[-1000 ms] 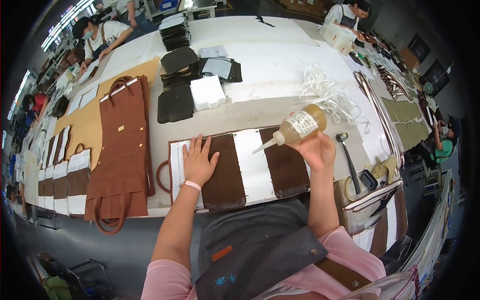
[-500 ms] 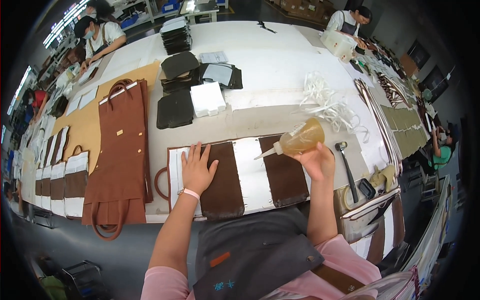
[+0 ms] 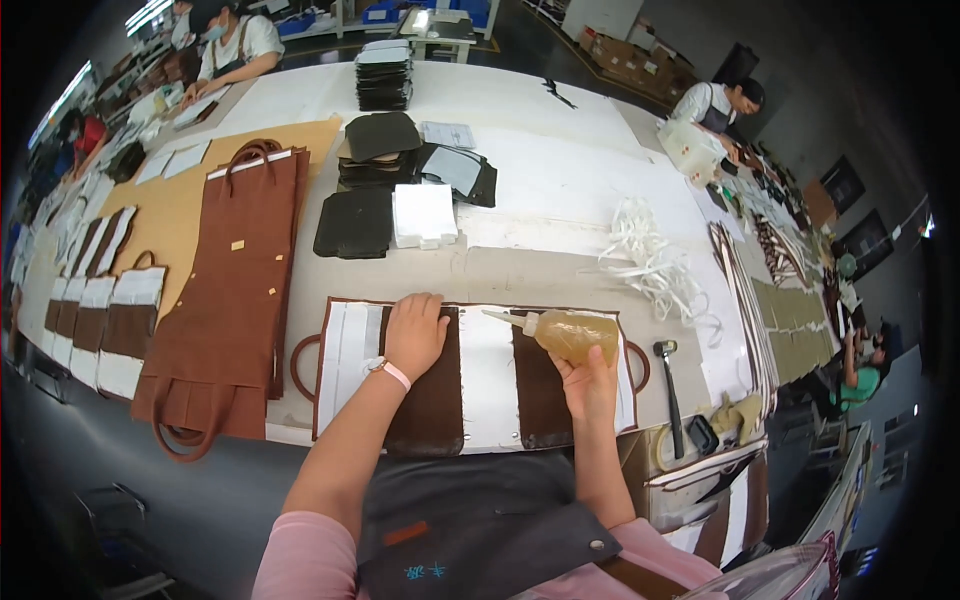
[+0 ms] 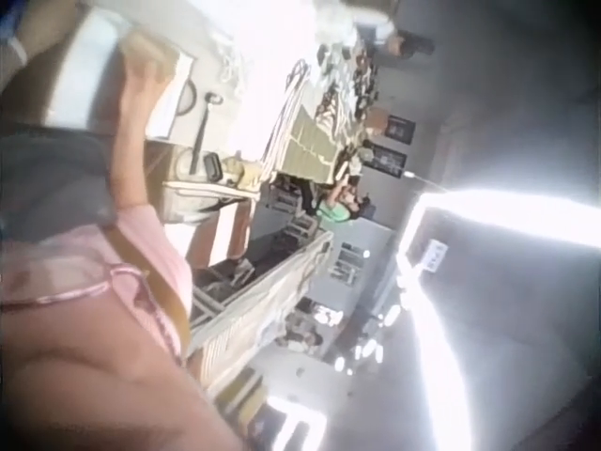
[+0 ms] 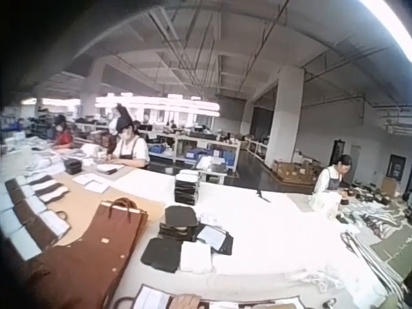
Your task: The recorder is assembling and gluing leather components to make bags at a workshop table.
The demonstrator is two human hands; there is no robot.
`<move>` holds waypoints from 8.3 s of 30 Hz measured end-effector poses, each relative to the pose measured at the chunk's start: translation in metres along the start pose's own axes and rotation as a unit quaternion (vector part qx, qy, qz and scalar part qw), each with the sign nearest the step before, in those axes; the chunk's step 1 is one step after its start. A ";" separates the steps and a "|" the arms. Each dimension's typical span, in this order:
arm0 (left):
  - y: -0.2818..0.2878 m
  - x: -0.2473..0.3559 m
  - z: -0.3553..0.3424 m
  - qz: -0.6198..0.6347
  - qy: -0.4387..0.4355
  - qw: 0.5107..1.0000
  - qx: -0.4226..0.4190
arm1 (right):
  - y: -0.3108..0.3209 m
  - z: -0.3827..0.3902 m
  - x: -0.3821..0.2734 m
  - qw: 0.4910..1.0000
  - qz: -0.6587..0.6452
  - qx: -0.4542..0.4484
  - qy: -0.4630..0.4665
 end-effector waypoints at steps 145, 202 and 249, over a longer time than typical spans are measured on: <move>-0.008 0.002 -0.004 0.000 -0.042 0.999 -0.002 | 0.166 -0.021 -0.141 0.600 0.794 0.095 0.022; -0.011 -0.005 -0.003 0.018 0.051 0.997 0.062 | -0.081 -0.082 0.074 0.515 0.817 -0.251 -0.072; 0.159 0.059 0.080 0.592 0.238 0.766 0.082 | -0.095 0.024 -0.036 0.736 0.594 -0.289 0.147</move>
Point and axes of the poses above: each hand's wrist, its own z-axis away from the middle knuckle, its own y-axis out of the back of the hand, x = y × z, the point moved 2 cm from there along -z, towards the middle knuckle, and after that the axes turned 3 degrees about z, right-handed, at the moved point
